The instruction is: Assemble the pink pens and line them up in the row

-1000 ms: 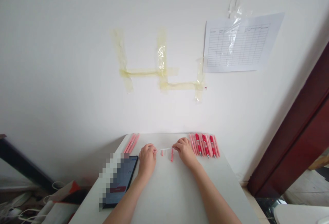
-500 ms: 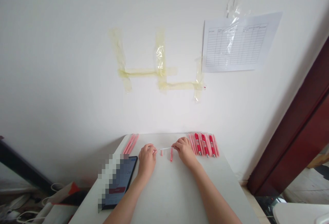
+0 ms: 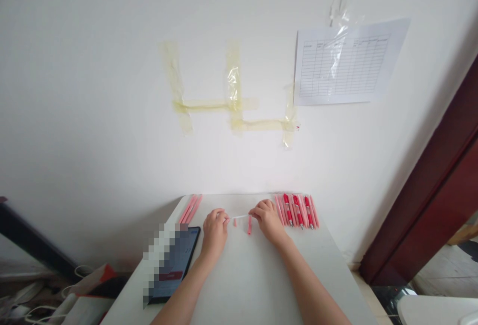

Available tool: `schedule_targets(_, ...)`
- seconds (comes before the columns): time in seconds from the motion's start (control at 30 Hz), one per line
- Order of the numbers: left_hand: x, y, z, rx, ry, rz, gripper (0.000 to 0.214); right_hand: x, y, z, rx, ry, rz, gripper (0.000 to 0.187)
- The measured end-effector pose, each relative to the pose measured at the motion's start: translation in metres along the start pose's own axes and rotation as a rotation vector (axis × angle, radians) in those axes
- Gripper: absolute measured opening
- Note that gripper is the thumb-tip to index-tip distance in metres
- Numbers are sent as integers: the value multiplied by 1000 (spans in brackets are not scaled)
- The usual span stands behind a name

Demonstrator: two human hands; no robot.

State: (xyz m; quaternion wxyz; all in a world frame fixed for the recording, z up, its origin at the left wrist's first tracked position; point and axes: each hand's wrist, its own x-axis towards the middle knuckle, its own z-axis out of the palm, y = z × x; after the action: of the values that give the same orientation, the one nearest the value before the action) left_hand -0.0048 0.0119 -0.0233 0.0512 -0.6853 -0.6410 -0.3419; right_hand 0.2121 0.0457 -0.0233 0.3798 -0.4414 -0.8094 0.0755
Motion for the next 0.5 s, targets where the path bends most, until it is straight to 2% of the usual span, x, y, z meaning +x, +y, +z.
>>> schedule_targets(0.5, -1, 5, -3, -56, -47, 62, 22, 0, -6, 1, -31, -5, -55, 26)
